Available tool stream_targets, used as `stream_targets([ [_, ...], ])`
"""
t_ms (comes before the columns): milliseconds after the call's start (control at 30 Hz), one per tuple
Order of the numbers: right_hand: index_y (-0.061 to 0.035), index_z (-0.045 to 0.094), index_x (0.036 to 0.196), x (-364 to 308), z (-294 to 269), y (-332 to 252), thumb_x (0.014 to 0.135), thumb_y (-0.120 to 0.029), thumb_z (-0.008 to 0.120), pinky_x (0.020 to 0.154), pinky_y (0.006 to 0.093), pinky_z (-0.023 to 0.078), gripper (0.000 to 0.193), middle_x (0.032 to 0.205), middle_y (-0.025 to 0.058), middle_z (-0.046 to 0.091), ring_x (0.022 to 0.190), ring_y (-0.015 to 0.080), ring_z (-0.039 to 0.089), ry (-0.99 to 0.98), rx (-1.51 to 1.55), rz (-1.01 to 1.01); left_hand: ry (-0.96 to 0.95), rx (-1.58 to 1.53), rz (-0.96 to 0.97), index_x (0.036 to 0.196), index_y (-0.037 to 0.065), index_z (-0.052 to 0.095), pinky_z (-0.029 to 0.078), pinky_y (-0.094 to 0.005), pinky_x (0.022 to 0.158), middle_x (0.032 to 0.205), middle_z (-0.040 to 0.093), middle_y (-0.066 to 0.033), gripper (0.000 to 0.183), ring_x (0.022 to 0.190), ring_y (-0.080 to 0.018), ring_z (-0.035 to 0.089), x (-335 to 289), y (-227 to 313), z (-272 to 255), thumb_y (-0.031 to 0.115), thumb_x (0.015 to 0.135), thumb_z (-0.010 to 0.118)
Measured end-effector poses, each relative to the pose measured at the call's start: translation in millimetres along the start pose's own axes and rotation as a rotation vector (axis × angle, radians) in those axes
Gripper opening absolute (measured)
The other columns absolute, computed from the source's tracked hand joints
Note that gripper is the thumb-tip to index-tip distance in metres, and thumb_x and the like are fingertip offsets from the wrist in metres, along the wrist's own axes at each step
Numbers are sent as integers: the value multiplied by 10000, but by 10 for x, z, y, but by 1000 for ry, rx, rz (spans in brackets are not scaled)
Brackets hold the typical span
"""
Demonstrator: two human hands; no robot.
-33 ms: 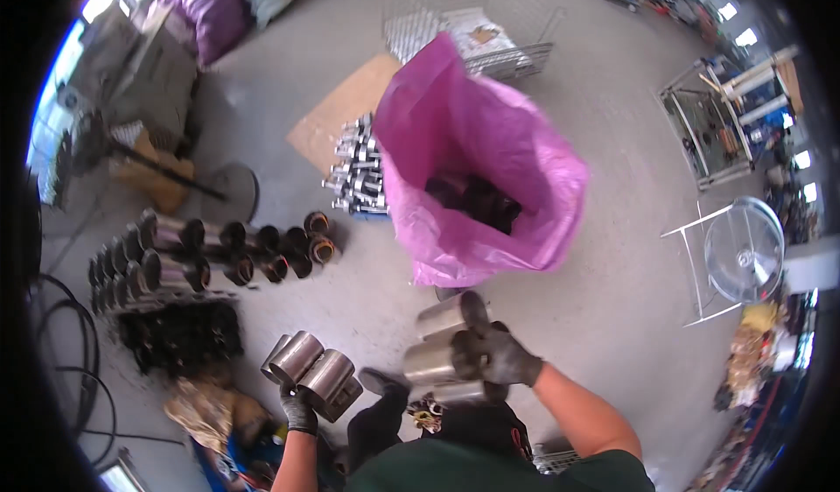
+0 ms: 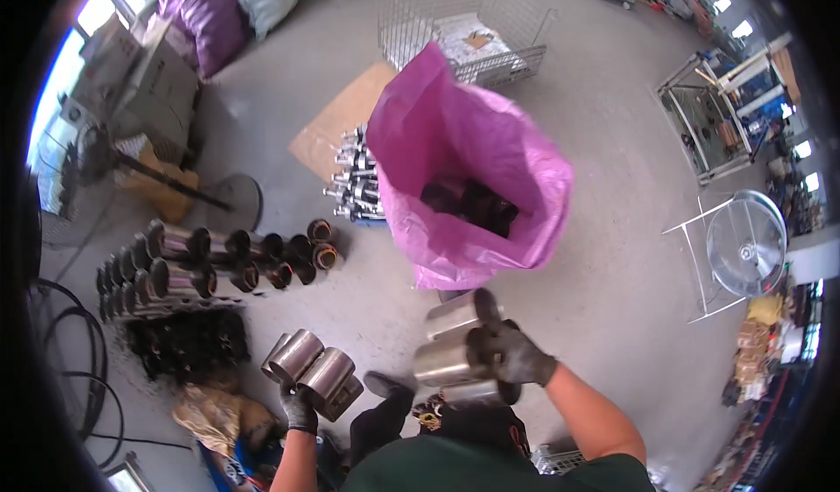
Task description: The person picks up metal pipes from the floor and places them into a purple bag.
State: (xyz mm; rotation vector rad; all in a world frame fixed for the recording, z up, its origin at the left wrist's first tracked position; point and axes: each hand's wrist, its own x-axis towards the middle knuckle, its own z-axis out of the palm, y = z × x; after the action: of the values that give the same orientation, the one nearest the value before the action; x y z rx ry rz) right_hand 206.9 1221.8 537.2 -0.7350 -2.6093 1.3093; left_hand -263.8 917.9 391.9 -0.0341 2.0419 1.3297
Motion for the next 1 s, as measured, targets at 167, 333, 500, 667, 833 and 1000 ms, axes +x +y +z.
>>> stream_targets([
  [167,-77,465,1488,-1039,-796,-474,979,-104,641,1112,415,470,539,1408,82,587,1267,234,575,643,1564,491,-468,-237,281,1395,-5,544,536,-371,973,1285,634,-127,453,1133,-242,641,-876,2347,868,102,955,534],
  [333,-130,141,1627,-1900,-963,63,1104,-397,467,1118,367,441,672,1442,75,526,1255,193,544,940,1215,554,-838,-601,20,1457,22,480,559,-439,1003,1345,617,-180,520,1195,-319,643,-1627,4218,2002,358,1064,425],
  [500,-287,54,1637,-2614,-887,529,1023,-550,569,1117,481,405,843,1466,106,519,1262,264,540,1030,842,856,-1088,186,407,1437,-11,506,594,-408,942,1255,661,-182,455,1085,-292,692,-1551,5295,3658,108,997,491],
  [667,-405,219,1603,-3316,-412,1166,987,-496,668,1122,536,385,767,1430,32,510,1273,256,512,1285,1566,726,-1018,1002,1054,1448,138,541,583,-378,649,1151,694,-38,539,784,-199,677,-1451,5093,5012,-11,933,486],
  [833,-139,567,1422,-3958,310,1392,881,-769,591,1140,625,337,831,1312,102,649,1287,372,522,1597,1378,938,-1122,1467,602,1133,145,745,537,-381,829,1099,711,-74,373,963,-199,648,-1113,4442,6098,426,893,696],
  [1000,-250,272,1589,-4269,782,806,1014,-625,522,1172,632,286,731,1468,29,535,1304,324,475,1430,1294,1035,-1129,1814,1047,1193,255,710,512,-350,890,1054,661,-6,291,963,-135,573,-745,3969,6865,284,907,752],
])
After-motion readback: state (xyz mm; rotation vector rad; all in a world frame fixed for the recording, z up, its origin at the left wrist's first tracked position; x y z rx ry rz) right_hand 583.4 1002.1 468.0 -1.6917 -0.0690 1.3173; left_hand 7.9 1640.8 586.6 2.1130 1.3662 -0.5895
